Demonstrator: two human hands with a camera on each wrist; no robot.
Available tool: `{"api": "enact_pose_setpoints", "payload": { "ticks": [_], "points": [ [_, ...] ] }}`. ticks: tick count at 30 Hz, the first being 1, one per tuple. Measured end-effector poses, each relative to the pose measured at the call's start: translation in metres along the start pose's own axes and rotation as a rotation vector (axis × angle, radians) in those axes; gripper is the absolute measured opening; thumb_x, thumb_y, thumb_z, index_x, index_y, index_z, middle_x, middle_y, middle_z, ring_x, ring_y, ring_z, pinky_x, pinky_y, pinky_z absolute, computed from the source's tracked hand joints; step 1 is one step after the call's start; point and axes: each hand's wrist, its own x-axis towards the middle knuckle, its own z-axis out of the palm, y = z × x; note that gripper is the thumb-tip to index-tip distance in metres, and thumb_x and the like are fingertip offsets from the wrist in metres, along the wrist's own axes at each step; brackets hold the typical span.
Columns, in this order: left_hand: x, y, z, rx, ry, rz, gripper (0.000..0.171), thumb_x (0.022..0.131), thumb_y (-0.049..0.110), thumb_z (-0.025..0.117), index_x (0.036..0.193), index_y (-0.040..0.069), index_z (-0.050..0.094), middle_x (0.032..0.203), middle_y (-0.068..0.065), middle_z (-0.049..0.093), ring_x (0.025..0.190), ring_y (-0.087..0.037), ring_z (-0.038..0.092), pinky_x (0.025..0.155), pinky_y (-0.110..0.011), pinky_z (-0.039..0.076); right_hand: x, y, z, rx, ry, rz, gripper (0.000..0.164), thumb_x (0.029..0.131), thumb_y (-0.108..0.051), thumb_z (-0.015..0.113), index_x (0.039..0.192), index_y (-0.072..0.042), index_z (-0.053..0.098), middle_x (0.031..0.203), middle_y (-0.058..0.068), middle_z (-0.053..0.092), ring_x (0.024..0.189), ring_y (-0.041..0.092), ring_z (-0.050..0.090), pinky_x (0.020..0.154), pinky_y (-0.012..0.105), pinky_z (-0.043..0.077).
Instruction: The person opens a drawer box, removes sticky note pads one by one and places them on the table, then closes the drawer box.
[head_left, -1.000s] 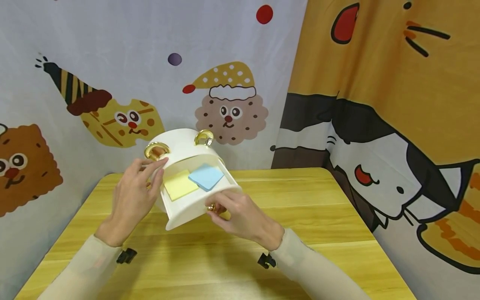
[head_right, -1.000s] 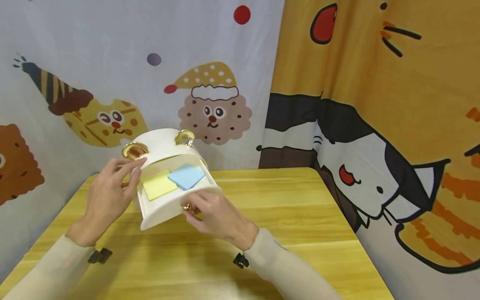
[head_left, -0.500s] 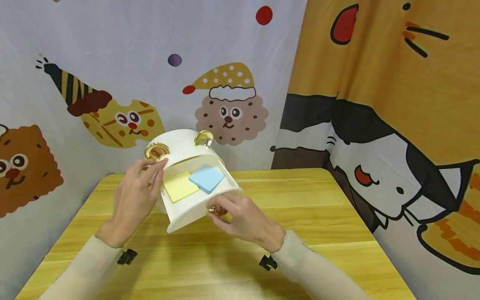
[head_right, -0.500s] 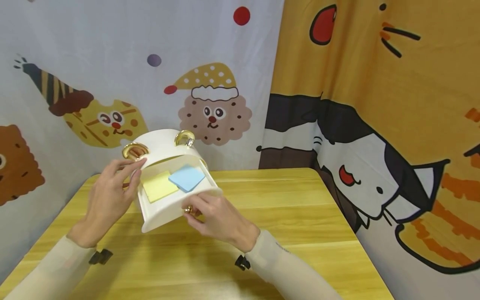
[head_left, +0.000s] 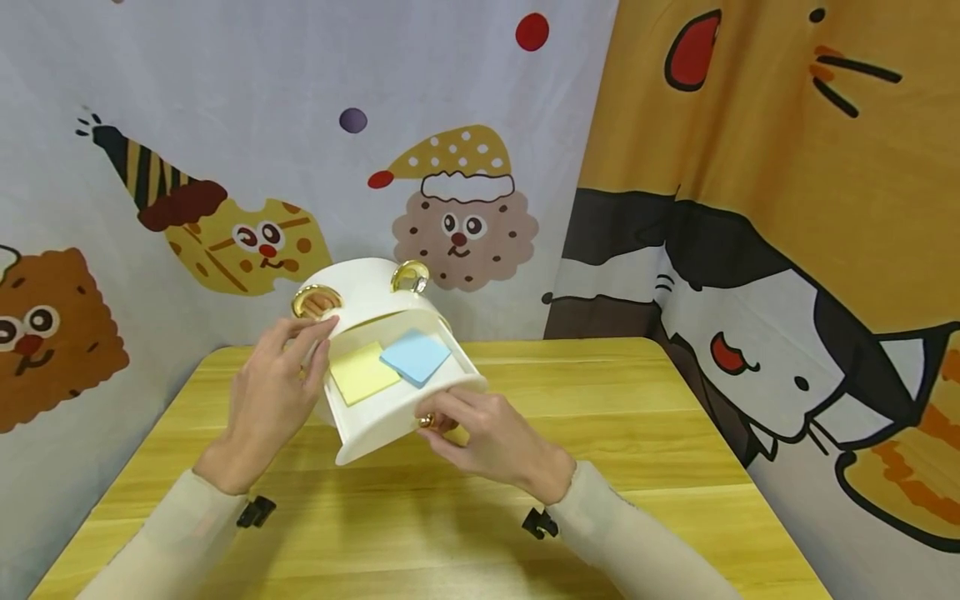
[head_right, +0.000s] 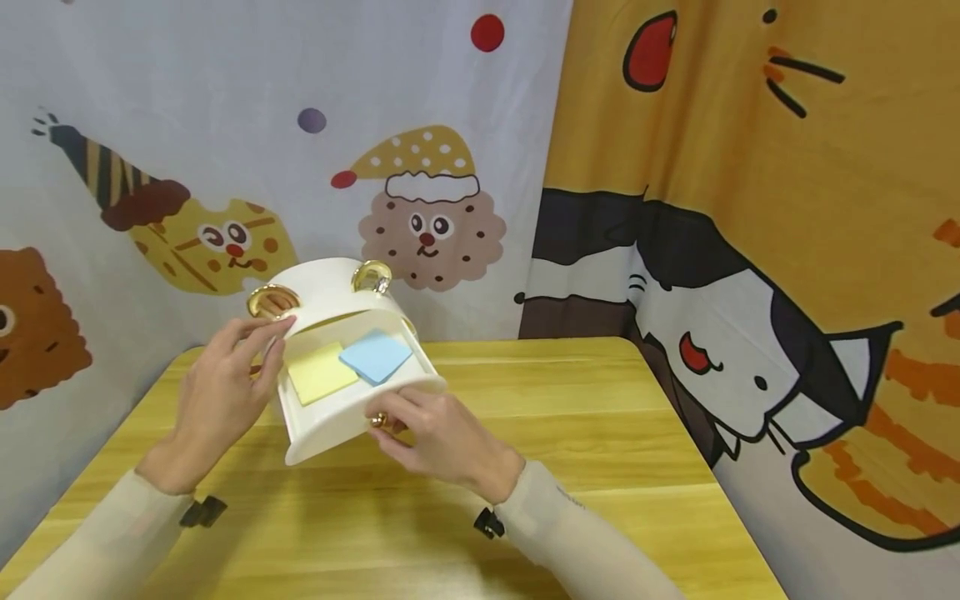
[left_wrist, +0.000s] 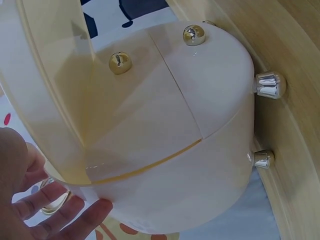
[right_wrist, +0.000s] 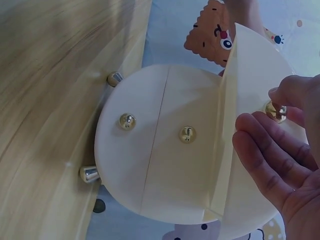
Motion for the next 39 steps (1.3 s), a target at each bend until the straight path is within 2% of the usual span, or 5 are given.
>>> {"api": "enact_pose_setpoints", "payload": {
  "ticks": [6,18,25,31,39],
  "points": [
    [-0.002,-0.001,0.001,0.031,-0.020,-0.010,0.035,0.104,0.016,0.068,0.139,0.018,0.072,0.124,-0.014,0.069,0.088,-0.031,0.065,0.048,-0.039,0.046,0.001,0.000,-0.003,0.005,-0.019,-0.009,0.021,0.095,-0.011,0.081,0.113,-0.007,0.070,0.099,0.000,0.076,0.080,0.004,0.072,0.074,0.005,0.053],
    [-0.003,-0.003,0.003,0.028,-0.017,-0.001,0.035,0.104,0.016,0.068,0.139,0.018,0.071,0.123,-0.015,0.069,0.087,-0.031,0.065,0.049,-0.041,0.047,0.004,0.001,-0.012,0.002,-0.032,-0.029,0.023,0.095,-0.014,0.081,0.114,-0.007,0.069,0.095,-0.002,0.076,0.078,0.003,0.072,0.072,0.003,0.051],
    [-0.003,-0.002,0.002,0.032,-0.017,0.000,0.035,0.104,0.017,0.068,0.139,0.017,0.071,0.123,-0.015,0.069,0.087,-0.032,0.065,0.048,-0.039,0.046,0.011,0.004,-0.027,0.033,-0.031,-0.022,0.022,0.094,-0.012,0.081,0.112,-0.007,0.069,0.087,-0.002,0.074,0.073,0.002,0.069,0.071,0.001,0.049],
    [-0.002,-0.002,0.002,0.034,-0.016,0.001,0.035,0.104,0.017,0.068,0.139,0.018,0.071,0.123,-0.015,0.069,0.089,-0.033,0.065,0.047,-0.038,0.044,0.021,0.011,-0.042,0.049,-0.052,-0.009,0.023,0.093,-0.010,0.083,0.108,-0.008,0.066,0.082,-0.003,0.072,0.067,0.001,0.065,0.065,0.007,0.053],
    [-0.002,-0.002,0.003,0.031,-0.015,0.005,0.036,0.104,0.016,0.068,0.140,0.018,0.071,0.123,-0.015,0.069,0.088,-0.033,0.065,0.047,-0.037,0.044,0.037,0.022,-0.057,0.030,-0.060,-0.018,0.013,0.095,-0.011,0.078,0.099,-0.010,0.066,0.075,-0.005,0.070,0.063,-0.001,0.063,0.062,0.010,0.054]
  ]
}}
